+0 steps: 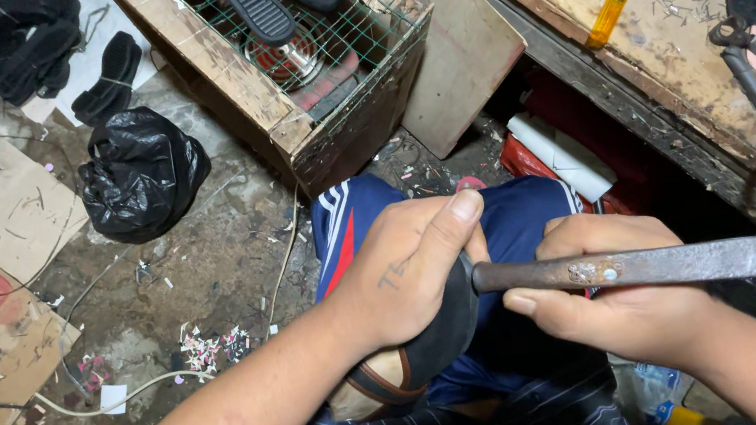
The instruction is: The person sits on the floor holding a sandal on their lap and repeatedly hammers and presses the sole and its edge with a metal hand tool, turning the sandal over to work the sole surface and the strap edge, then sets the finished sandal on the rack with other sandals.
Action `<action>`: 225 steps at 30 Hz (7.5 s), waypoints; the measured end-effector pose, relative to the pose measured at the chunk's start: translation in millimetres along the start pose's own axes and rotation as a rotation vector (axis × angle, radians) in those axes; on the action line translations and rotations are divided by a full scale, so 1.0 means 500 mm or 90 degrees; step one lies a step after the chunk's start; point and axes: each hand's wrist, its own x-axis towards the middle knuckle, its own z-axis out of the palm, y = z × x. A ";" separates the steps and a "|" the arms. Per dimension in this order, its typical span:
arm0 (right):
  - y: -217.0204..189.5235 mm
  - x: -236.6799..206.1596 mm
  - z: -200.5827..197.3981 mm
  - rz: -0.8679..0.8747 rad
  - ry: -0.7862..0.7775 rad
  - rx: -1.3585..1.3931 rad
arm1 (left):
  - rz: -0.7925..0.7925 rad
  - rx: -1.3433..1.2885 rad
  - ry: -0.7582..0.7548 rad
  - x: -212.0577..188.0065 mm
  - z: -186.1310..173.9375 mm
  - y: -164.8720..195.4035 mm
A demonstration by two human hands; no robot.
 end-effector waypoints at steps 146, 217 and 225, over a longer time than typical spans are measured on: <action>0.230 -0.155 0.105 0.249 0.306 0.799 | -0.065 -0.666 0.271 0.023 -0.043 -0.085; 0.156 -0.170 0.121 0.162 0.157 -0.193 | -0.357 -0.633 0.248 0.057 0.181 -0.346; 0.172 -0.294 0.168 0.342 0.102 -0.265 | -0.221 -0.638 0.048 -0.010 0.109 -0.297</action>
